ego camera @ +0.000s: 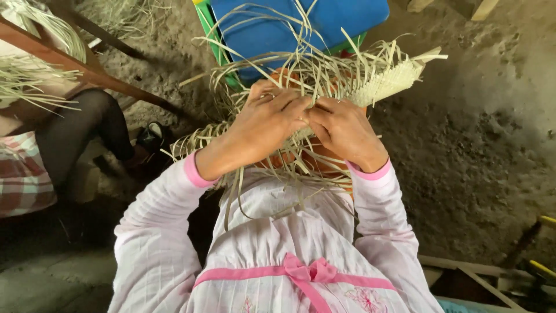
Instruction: Weaving dried straw or palm leaf strands together to create a handcrafted product.
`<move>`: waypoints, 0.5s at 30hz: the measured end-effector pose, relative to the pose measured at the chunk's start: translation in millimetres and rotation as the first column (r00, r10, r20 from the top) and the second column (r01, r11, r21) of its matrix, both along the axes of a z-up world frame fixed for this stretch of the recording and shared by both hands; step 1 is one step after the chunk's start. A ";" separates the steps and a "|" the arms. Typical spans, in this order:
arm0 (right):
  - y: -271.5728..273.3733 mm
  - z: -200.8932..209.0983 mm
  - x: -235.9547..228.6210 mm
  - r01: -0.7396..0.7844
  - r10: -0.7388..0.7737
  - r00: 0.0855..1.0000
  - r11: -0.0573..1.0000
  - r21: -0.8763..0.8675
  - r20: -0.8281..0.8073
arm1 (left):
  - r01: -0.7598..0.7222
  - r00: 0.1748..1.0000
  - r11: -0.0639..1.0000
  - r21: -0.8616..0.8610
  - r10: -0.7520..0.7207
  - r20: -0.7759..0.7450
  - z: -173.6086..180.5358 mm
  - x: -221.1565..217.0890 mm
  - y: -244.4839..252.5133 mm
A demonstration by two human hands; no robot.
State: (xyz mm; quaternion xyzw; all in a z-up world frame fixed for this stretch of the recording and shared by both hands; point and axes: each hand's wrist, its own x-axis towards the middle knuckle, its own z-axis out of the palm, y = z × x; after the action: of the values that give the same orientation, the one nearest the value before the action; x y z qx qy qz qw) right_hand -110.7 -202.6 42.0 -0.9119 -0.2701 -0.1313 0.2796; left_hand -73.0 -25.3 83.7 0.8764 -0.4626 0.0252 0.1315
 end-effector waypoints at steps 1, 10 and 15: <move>-1.2 -1.1 1.4 0.015 -0.015 1.000 1.000 0.007 0.006 | 0.002 1.000 0.996 -0.086 -0.003 -0.003 -20.0 6.0 3.0; 2.7 -4.9 -6.5 0.031 -0.056 0.985 0.988 0.154 0.162 | -0.136 0.681 0.977 -0.162 -0.027 -0.732 9.4 16.7 11.7; 1.4 -10.5 -6.2 0.029 -0.089 0.950 0.980 0.197 0.301 | -0.199 0.403 0.969 -0.146 -0.055 -0.914 1.3 21.2 19.9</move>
State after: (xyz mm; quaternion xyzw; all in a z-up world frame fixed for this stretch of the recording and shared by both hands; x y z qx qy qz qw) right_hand -116.9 -201.2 31.6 -0.8570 -0.2692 -0.3054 0.3158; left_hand -51.9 -5.5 85.0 0.7452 -0.2711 -0.3971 0.4620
